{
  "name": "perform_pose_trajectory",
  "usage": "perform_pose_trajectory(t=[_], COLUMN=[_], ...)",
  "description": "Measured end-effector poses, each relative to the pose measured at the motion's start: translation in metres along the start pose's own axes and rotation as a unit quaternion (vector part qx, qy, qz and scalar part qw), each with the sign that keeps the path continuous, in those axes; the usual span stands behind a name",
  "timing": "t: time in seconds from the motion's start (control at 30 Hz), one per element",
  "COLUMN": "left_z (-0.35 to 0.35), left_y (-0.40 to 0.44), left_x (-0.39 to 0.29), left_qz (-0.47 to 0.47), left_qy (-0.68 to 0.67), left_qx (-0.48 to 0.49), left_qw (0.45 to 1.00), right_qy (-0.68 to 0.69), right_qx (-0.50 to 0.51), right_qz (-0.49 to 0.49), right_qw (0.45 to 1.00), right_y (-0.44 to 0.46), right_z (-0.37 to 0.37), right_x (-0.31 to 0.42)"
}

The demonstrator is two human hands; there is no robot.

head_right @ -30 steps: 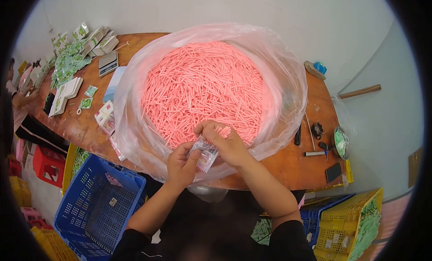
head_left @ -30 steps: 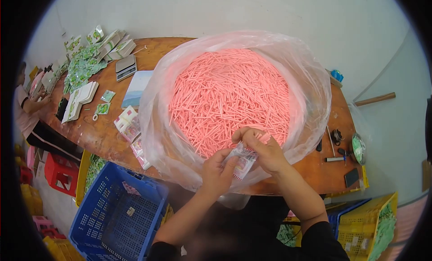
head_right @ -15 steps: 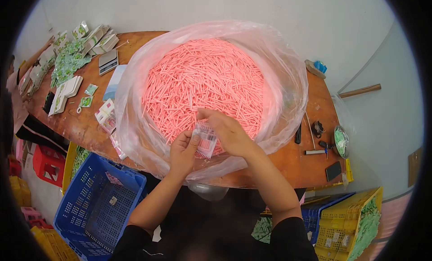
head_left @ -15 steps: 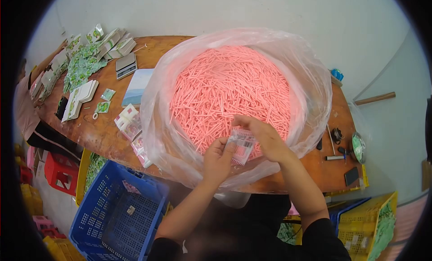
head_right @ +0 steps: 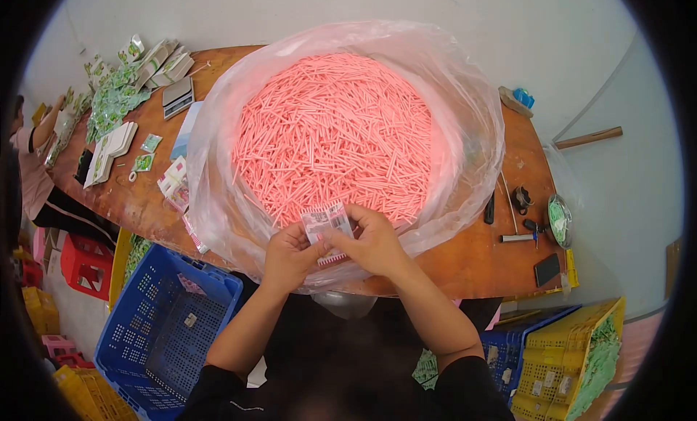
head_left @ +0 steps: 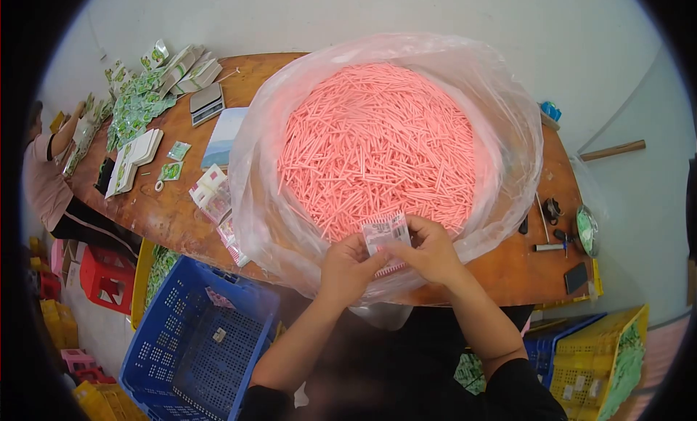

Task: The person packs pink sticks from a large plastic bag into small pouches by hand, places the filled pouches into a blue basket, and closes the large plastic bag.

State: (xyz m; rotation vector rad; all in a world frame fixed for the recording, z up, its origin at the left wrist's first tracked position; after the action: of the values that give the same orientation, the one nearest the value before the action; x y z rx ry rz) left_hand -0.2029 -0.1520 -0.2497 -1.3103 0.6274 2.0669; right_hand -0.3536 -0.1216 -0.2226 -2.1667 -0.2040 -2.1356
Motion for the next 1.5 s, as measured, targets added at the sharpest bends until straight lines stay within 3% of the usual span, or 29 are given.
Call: perform_pose_trajectory(t=[0.1,0.3,0.57,0.67,0.77,0.87,0.97,1.0,1.13,1.23,1.3,1.37,1.43,1.5], left_z=[-0.005,0.003,-0.009,-0.009,-0.01,-0.018,-0.019,-0.018,-0.035,-0.06,-0.084,-0.13,-0.195,-0.263], left_y=[-0.006,-0.018,-0.031,-0.034,-0.042,-0.058,-0.078,-0.085,-0.13,-0.174,-0.202,-0.237,-0.276,-0.312], left_x=[0.006,-0.012,-0.011,-0.007,-0.013,-0.002,-0.008,-0.022,-0.04,-0.037,-0.045,-0.04,-0.027,0.003], left_qz=[-0.03,-0.026,-0.049,-0.027,-0.021,-0.035,-0.038,0.002,-0.083,-0.163,-0.094,-0.156,-0.258,-0.324], left_qy=[0.012,0.021,0.082,0.015,0.039,0.237,0.255,0.325,0.385,0.394,0.397,0.351,0.346,0.417], left_qx=[0.017,0.013,0.031,0.028,-0.029,-0.079,-0.069,-0.065,-0.014,-0.013,-0.058,-0.173,-0.29,-0.309], left_qw=[0.999,0.999,0.995,0.999,0.999,0.968,0.964,0.944,0.919,0.904,0.911,0.907,0.854,0.791], right_qy=[-0.013,0.09,-0.021,-0.013,-0.074,-0.14,-0.203,-0.226,-0.294,-0.253,-0.246,-0.194,-0.199,-0.206], right_qx=[0.032,0.047,0.028,0.012,0.018,0.025,0.061,0.072,0.159,0.219,0.271,0.282,0.288,0.282], right_qz=[0.026,0.064,0.067,0.072,0.1,0.107,0.032,-0.004,-0.045,-0.077,-0.056,-0.025,-0.024,-0.032], right_qw=[0.999,0.993,0.997,0.997,0.992,0.984,0.977,0.972,0.941,0.939,0.929,0.939,0.937,0.936], right_y=[-0.005,-0.009,-0.014,-0.014,-0.017,-0.019,-0.018,-0.019,-0.03,-0.032,-0.027,-0.026,-0.026,-0.026], right_z=[0.005,0.012,0.009,0.017,0.021,0.029,0.053,0.061,0.107,0.145,0.154,0.16,0.156,0.147], right_x=[-0.004,0.008,-0.01,-0.001,0.001,-0.003,0.004,0.006,0.0,-0.013,-0.017,-0.016,-0.015,-0.013])
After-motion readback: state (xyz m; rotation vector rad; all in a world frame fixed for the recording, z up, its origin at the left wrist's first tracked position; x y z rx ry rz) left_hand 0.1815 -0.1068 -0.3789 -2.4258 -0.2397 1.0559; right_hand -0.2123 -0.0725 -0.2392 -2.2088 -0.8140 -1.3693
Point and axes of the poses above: each hand's wrist, its own y-axis towards the middle knuckle, its own z-axis out of the palm, x = y × z, the point moved 4 cm from there along y, towards the middle knuckle, and after that the axes turned 14 degrees about x, right-handed, at the moved point
